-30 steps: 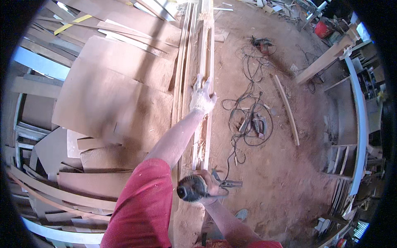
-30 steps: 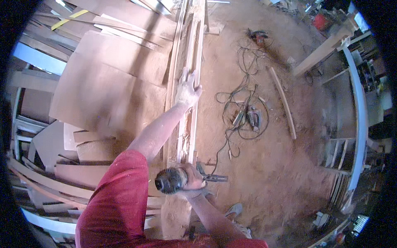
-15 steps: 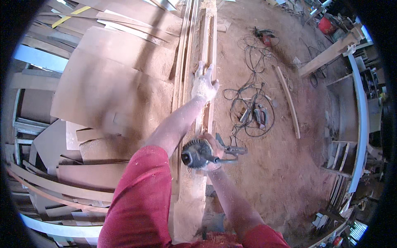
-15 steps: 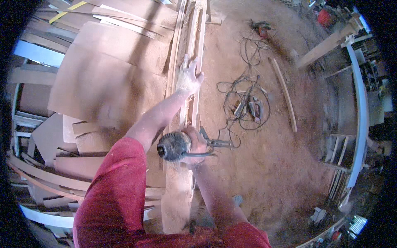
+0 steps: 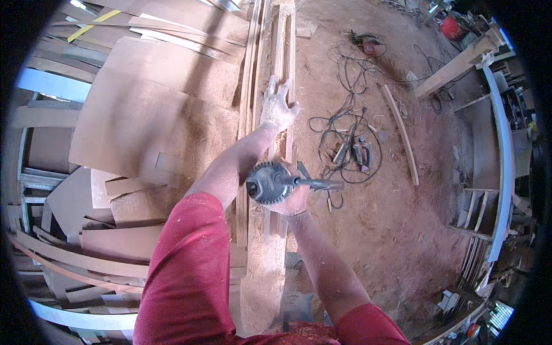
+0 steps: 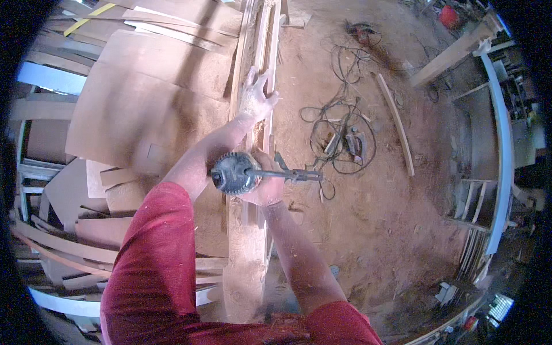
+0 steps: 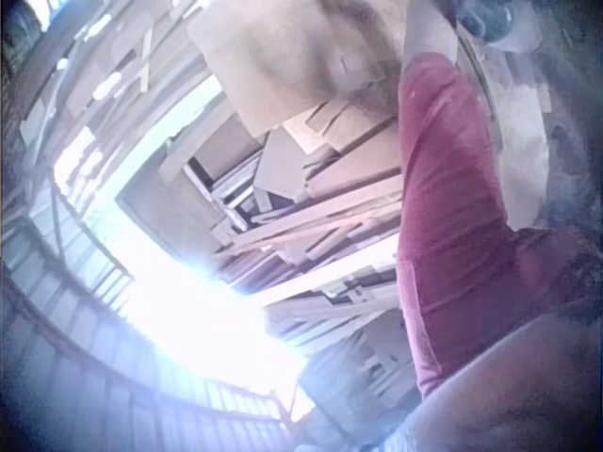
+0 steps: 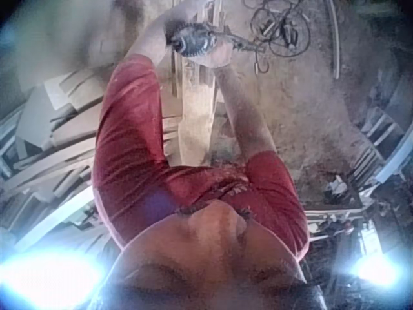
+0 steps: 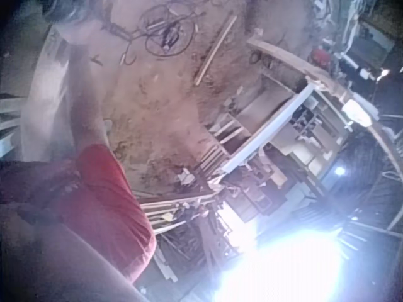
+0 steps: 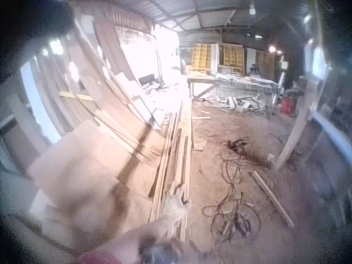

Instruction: The person uses a hand-held router to cut a groove into the edge of a long wooden plank supported on sawhorses.

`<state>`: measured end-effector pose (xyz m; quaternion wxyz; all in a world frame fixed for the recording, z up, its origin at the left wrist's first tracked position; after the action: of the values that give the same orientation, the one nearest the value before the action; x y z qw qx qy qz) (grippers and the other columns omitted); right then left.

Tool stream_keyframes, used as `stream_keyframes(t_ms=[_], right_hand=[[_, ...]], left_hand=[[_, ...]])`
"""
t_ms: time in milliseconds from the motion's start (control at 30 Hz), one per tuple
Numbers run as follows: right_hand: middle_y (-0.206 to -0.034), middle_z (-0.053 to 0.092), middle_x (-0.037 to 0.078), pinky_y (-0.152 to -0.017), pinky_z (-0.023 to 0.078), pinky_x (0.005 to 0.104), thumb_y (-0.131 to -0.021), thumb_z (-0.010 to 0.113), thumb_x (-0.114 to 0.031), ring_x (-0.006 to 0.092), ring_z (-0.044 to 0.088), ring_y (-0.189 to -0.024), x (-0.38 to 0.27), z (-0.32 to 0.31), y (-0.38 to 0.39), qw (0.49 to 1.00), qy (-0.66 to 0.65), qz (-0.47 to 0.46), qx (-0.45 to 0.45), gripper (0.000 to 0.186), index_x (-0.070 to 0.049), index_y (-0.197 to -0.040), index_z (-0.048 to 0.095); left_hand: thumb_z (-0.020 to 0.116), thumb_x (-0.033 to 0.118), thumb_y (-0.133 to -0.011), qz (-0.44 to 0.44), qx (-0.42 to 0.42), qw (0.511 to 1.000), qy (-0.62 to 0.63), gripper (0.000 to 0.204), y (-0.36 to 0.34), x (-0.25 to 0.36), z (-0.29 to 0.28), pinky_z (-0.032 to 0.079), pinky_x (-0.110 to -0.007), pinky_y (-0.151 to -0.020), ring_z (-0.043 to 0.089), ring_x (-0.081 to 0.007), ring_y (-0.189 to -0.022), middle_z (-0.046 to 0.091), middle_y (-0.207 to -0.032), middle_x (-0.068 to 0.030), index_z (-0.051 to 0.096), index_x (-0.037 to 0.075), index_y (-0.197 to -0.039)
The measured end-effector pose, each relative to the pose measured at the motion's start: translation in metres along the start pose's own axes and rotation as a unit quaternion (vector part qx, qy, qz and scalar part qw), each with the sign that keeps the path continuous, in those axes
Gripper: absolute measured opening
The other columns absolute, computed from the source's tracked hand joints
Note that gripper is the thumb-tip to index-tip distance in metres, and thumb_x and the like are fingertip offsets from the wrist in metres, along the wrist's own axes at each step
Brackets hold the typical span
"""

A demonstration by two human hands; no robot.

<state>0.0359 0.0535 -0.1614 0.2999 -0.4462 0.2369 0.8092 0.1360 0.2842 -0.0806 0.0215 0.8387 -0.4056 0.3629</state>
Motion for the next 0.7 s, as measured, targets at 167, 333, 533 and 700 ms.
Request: stream_keyframes(t_ms=[167,333,533,700], right_hand=[[-0.112,0.078,0.017,-0.085,0.065,0.0458,-0.087,0.087,-0.037,0.0343,0.08,-0.1,-0.055,0.039,0.053,0.929,0.309,-0.185,-0.087,0.05,-0.007,-0.123,0.071],[-0.11,0.079,0.019,-0.089,0.063,0.0467,-0.086,0.089,-0.024,0.0403,0.08,-0.101,-0.116,0.054,0.11,0.892,0.383,-0.233,-0.058,0.043,-0.004,-0.121,0.074],[-0.112,0.08,0.02,-0.096,0.062,0.0472,-0.082,0.087,-0.023,0.0423,0.079,-0.105,-0.099,0.039,0.134,0.884,0.394,-0.247,-0.05,0.044,-0.001,-0.119,0.076],[-0.109,0.08,0.019,-0.088,0.065,0.0469,-0.084,0.087,-0.027,0.0384,0.081,-0.098,-0.099,0.049,0.104,0.875,0.408,-0.257,-0.05,0.047,-0.002,-0.122,0.076]], left_hand=[[0.076,0.035,-0.097,-0.033,-0.029,0.998,-0.038,0.086,0.009,-0.02,-0.01,0.009,-0.068,-0.139,0.024,-0.0445,-0.171,0.022,-0.183,-0.0318,0.043,0.018,-0.174],[0.077,0.034,-0.097,-0.043,-0.033,0.998,-0.04,0.086,0.008,-0.011,-0.01,0.009,-0.069,-0.139,0.025,-0.0451,-0.17,0.023,-0.182,-0.0328,0.043,0.017,-0.174],[0.076,0.033,-0.098,-0.038,-0.042,0.998,-0.029,0.086,0.004,-0.004,-0.005,0.008,-0.069,-0.139,0.025,-0.0451,-0.171,0.023,-0.183,-0.0327,0.042,0.017,-0.175],[0.079,0.028,-0.096,-0.041,0.004,0.999,-0.016,0.079,0.01,-0.017,-0.008,0.026,-0.055,-0.139,0.027,-0.0491,-0.169,0.026,-0.18,-0.0347,0.05,0.018,-0.169]])
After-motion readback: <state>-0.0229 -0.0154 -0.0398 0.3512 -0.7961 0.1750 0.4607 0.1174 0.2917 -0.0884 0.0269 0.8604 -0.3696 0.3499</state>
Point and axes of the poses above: each hand's wrist, its own y-axis away from the middle knuckle, its own z-axis out of the palm, x = y × z, the point moved 5 cm from there along -y, towards the middle knuckle
